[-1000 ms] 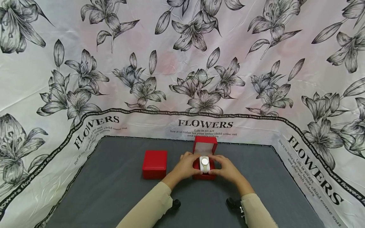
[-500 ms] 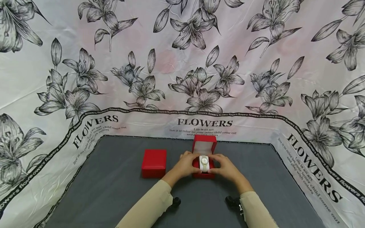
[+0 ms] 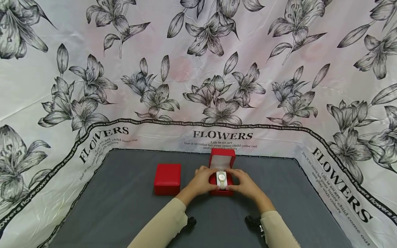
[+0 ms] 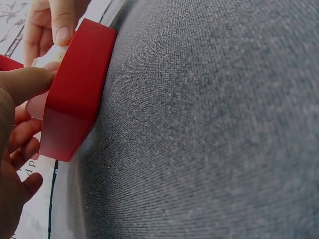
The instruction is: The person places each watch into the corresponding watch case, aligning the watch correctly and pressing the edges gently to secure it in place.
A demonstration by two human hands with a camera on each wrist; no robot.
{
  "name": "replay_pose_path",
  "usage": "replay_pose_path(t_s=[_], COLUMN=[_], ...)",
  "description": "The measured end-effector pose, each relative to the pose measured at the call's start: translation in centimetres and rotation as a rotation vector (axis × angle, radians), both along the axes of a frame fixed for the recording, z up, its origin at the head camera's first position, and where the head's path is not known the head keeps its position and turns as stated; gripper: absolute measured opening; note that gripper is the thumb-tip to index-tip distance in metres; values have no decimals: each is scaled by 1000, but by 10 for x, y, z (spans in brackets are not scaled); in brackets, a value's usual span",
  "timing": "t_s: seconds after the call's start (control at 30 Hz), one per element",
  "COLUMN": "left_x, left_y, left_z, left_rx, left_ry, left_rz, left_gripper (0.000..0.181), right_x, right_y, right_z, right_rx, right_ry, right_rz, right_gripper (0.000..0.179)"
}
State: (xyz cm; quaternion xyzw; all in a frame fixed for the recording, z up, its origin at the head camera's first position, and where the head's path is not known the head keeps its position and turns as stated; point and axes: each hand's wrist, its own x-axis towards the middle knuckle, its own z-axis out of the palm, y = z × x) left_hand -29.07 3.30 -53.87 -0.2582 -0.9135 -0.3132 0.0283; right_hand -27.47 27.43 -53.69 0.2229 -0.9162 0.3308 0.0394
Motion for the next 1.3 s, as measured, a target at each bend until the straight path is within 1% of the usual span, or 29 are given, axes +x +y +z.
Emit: replay_pose_path(t_s=[0.13, 0.3, 0.47, 0.63, 0.73, 0.87, 0.97, 1.1, 1.2, 1.3], left_x=[0, -1, -1, -1, 0, 1, 2, 3, 3, 3], left_y=[1, 0, -1, 0, 0, 0, 0, 0, 0, 0], left_z=[0, -1, -5, -7, -6, -6, -5, -3, -1, 0], left_rx=[-8, -7, 4, 9, 11, 8, 4, -22, -43, -45], left_ry=[20, 42, 63, 57, 47, 45, 64, 99, 109, 112], left_rz=[-4, -4, -18, -13, -4, 7, 13, 15, 16, 19], left_gripper=[63, 64, 63, 61, 61, 60, 58, 55, 55, 55], right_x=[0, 0, -1, -2, -3, -3, -4, -4, -5, -5], right_y=[0, 0, -1, 0, 0, 1, 0, 0, -1, -2], right_z=[-1, -1, 0, -1, -2, -5, -6, -6, -5, -3], right_rx=[-13, 0, -2, 1, -7, -42, -53, -41, -36, -21], right_ry=[5, 9, 17, 34, 24, 4, 9, 14, 15, 30], right_rz=[-10, -24, -5, 17, 19, 17, 21, 18, 17, 23], right_gripper=[66, 66, 64, 62, 64, 63, 60, 57, 56, 55])
